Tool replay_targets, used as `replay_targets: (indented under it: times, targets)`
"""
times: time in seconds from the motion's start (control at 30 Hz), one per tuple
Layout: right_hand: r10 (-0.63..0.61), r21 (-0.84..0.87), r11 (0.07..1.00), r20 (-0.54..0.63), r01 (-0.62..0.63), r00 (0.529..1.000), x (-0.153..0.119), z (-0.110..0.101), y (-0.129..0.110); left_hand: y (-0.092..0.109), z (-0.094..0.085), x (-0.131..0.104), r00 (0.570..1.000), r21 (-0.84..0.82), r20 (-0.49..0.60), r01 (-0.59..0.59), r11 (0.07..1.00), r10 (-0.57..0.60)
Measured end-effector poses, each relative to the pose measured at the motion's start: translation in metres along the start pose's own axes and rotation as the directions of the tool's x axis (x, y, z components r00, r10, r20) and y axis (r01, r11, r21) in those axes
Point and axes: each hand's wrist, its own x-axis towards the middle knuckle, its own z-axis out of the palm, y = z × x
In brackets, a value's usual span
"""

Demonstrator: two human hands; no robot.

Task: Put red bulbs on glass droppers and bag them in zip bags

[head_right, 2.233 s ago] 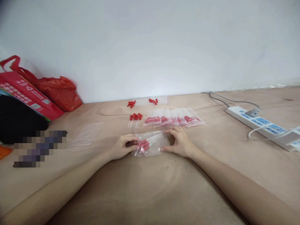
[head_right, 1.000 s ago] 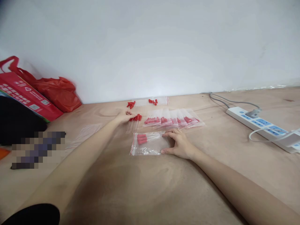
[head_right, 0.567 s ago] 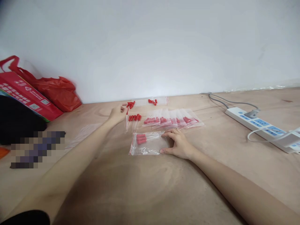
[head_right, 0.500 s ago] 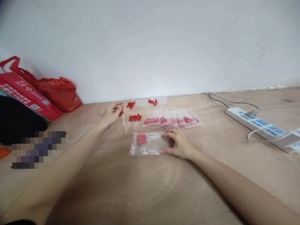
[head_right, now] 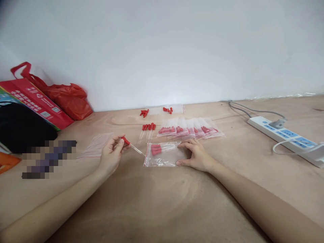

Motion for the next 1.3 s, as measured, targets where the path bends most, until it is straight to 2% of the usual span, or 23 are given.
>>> replay_targets:
  times: [0.17, 0.27, 0.37, 0.57, 0.67, 0.73, 0.83, 0.97, 1.07, 1.2, 1.23, 1.3]
  targets:
    - [0.004, -0.011, 1.000, -0.007, -0.004, 1.000, 0.000, 0.000, -0.001, -0.002, 0.003, -0.014, 0.994, 0.028, 0.090, 0.060, 0.998, -0.062]
    - [0.002, -0.008, 1.000, -0.007, -0.002, 1.000, 0.000, 0.000, -0.002, -0.001, -0.001, -0.021, 0.942, 0.181, 0.295, 0.106, 0.978, -0.157]
    - [0.014, 0.000, 1.000, -0.032, -0.014, 0.999, -0.001, 0.000, -0.002, 0.003, -0.007, -0.024, 0.871, 0.341, 0.459, 0.006, 0.940, -0.172]
    - [-0.003, 0.003, 1.000, -0.049, 0.004, 0.999, -0.002, 0.002, 0.000, 0.010, -0.005, -0.024, 0.773, 0.496, 0.617, -0.236, 0.836, -0.148]
    - [-0.015, -0.011, 1.000, -0.044, 0.015, 0.999, -0.002, 0.002, 0.000, 0.009, 0.001, -0.021, 0.739, 0.483, 0.670, -0.366, 0.796, -0.066]
    - [-0.009, -0.009, 1.000, -0.043, 0.009, 0.999, -0.001, 0.002, 0.000, 0.006, 0.004, -0.018, 0.739, 0.466, 0.673, -0.392, 0.793, -0.030]
    - [-0.011, -0.004, 1.000, -0.043, 0.011, 0.999, -0.001, 0.001, -0.001, 0.002, 0.008, -0.013, 0.745, 0.492, 0.660, -0.329, 0.806, -0.098]
    - [-0.015, -0.010, 1.000, -0.046, 0.015, 0.999, -0.001, 0.001, -0.002, 0.002, 0.012, -0.012, 0.716, 0.502, 0.686, -0.341, 0.795, -0.126]
    - [-0.012, -0.005, 1.000, -0.048, 0.012, 0.999, -0.001, 0.001, -0.003, 0.000, 0.018, -0.014, 0.744, 0.522, 0.658, -0.339, 0.783, -0.117]
    - [-0.024, 0.003, 1.000, -0.048, 0.024, 0.999, -0.001, 0.001, -0.002, -0.008, 0.026, -0.016, 0.813, 0.563, 0.571, -0.284, 0.776, -0.117]
    - [-0.025, 0.003, 1.000, -0.049, 0.025, 0.998, -0.001, 0.001, -0.002, -0.009, 0.026, -0.014, 0.815, 0.563, 0.565, -0.268, 0.782, -0.127]
    - [-0.025, 0.004, 1.000, -0.048, 0.025, 0.999, -0.002, 0.001, -0.002, -0.010, 0.025, -0.002, 0.793, 0.549, 0.584, -0.230, 0.804, -0.172]
